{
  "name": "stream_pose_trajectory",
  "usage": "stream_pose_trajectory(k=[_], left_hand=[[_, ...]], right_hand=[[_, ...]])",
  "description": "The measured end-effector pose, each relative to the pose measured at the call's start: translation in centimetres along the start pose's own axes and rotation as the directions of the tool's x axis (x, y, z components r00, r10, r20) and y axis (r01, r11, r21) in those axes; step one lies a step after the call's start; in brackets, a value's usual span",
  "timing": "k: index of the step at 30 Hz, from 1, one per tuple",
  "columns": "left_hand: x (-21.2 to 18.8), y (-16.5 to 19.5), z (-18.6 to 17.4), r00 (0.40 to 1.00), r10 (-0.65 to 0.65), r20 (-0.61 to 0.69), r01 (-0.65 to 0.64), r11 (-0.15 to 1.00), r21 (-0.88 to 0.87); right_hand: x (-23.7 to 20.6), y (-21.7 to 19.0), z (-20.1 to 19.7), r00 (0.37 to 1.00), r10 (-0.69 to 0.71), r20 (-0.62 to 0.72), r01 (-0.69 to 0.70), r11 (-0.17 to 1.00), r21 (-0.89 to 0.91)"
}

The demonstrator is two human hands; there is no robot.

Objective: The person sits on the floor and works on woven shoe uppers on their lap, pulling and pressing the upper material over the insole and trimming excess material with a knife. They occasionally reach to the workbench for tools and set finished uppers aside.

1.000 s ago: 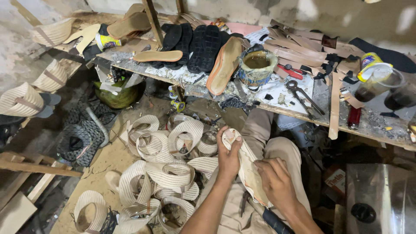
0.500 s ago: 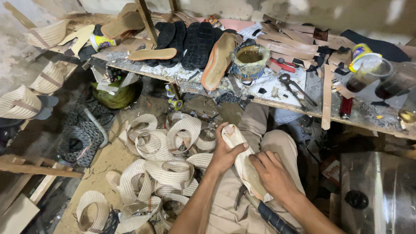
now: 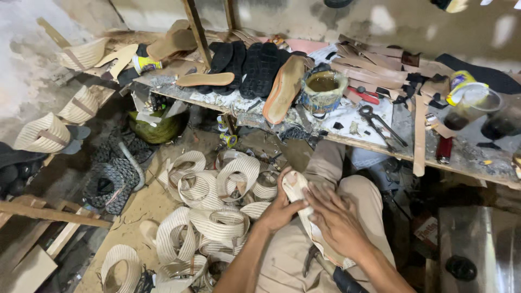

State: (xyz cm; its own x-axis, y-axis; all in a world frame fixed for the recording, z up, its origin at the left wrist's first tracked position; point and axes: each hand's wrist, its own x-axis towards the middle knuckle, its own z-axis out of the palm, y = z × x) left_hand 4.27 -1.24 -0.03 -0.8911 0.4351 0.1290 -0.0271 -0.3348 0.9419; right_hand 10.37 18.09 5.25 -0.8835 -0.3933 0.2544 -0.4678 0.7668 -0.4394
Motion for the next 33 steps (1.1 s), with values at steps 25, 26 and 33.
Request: stream_pose_trajectory(k=[25,26,33], left_hand=[[0.0,2.3,-0.6,0.999,-0.031,0.032,0.021,0.962,0.273],[-0.1,2.2,-0.4,1.0,-0.027,-0.011,0.029,0.96,0.278],[0.5,2.6,-1.1,0.997,0.052,-0.059,-0.022,0.905,0.425]], right_hand=[[1.7,2.4,-5.1,0.997,0.071,0.034,-0.073,0.996,0.052],[1.8,2.4,-4.1,0.997,0.074,-0.004,-0.073,0.997,0.033],[3.3,3.5,-3.1,0.999,0.021,-0.03,-0.017,0.994,0.107]])
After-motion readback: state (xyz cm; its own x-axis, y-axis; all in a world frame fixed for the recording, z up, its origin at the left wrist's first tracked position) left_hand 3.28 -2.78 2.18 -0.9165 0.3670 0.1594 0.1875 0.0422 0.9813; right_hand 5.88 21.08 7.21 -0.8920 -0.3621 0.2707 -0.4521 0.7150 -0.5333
